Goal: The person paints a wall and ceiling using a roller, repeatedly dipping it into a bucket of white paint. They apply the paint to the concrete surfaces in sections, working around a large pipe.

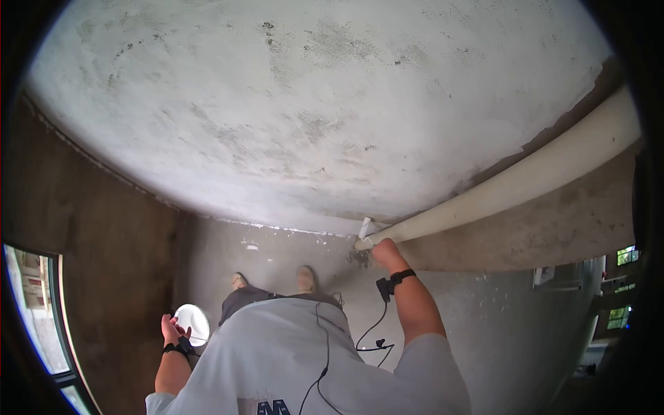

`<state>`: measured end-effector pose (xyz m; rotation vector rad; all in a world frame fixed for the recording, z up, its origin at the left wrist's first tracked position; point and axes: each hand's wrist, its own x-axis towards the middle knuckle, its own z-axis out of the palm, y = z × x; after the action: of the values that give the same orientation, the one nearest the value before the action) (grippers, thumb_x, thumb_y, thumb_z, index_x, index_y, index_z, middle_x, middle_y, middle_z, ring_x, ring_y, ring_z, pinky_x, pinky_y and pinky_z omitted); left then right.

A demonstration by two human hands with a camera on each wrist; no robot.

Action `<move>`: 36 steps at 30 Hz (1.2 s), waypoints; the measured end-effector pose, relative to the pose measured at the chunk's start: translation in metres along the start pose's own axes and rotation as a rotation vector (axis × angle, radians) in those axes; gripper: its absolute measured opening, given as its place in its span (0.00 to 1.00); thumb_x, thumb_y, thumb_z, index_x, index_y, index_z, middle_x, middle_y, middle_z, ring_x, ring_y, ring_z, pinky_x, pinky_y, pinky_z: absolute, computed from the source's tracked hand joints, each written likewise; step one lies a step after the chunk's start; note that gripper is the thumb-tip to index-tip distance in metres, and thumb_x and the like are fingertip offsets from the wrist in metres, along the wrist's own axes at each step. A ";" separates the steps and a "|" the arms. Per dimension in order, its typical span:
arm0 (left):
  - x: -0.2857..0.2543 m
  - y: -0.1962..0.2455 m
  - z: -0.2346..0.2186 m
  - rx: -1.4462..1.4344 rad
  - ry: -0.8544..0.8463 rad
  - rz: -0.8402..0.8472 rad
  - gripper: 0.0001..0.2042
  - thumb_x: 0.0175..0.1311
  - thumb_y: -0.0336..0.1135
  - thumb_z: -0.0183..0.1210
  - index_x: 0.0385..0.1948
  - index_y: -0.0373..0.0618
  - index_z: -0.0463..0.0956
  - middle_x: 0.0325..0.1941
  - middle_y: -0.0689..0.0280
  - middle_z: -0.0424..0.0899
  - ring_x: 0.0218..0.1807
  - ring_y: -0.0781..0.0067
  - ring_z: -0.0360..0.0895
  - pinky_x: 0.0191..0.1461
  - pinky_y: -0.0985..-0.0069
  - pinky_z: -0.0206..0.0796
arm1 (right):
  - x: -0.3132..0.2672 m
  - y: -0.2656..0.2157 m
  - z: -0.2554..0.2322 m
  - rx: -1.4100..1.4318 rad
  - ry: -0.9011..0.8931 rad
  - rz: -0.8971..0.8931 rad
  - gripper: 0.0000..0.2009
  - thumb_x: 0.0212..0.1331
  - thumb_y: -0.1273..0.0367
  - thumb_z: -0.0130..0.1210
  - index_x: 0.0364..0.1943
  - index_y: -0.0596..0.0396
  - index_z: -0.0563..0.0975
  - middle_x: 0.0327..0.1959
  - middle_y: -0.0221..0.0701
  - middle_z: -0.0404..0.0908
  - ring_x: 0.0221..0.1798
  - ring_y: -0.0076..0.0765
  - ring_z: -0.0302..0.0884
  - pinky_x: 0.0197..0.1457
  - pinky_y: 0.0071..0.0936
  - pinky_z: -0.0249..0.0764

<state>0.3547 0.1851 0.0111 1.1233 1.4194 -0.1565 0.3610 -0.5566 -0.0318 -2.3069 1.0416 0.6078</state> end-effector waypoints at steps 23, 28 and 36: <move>-0.021 -0.027 0.002 -0.099 0.002 -0.031 0.12 0.60 0.49 0.51 0.24 0.53 0.68 0.13 0.75 0.57 0.17 0.78 0.56 0.50 0.59 0.65 | -0.031 0.019 0.013 -0.113 -0.007 -0.038 0.13 0.51 0.70 0.53 0.38 0.64 0.80 0.42 0.54 0.80 0.48 0.60 0.78 0.51 0.45 0.74; -0.015 -0.018 0.010 -0.111 -0.025 -0.017 0.12 0.60 0.48 0.51 0.23 0.53 0.68 0.12 0.75 0.57 0.17 0.79 0.56 0.51 0.59 0.65 | -0.015 0.040 0.024 -0.171 -0.102 -0.081 0.13 0.50 0.69 0.54 0.37 0.63 0.81 0.40 0.54 0.80 0.46 0.59 0.79 0.49 0.45 0.75; -0.021 -0.009 0.018 -0.023 -0.065 0.002 0.12 0.60 0.48 0.50 0.22 0.53 0.68 0.11 0.74 0.57 0.16 0.76 0.56 0.50 0.58 0.65 | -0.012 0.027 0.020 -0.037 0.089 -0.062 0.14 0.52 0.69 0.52 0.39 0.63 0.80 0.43 0.52 0.81 0.49 0.59 0.77 0.53 0.46 0.73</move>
<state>0.3560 0.1572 0.0193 1.0916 1.3588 -0.1733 0.3296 -0.5530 -0.0474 -2.4083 1.0023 0.5079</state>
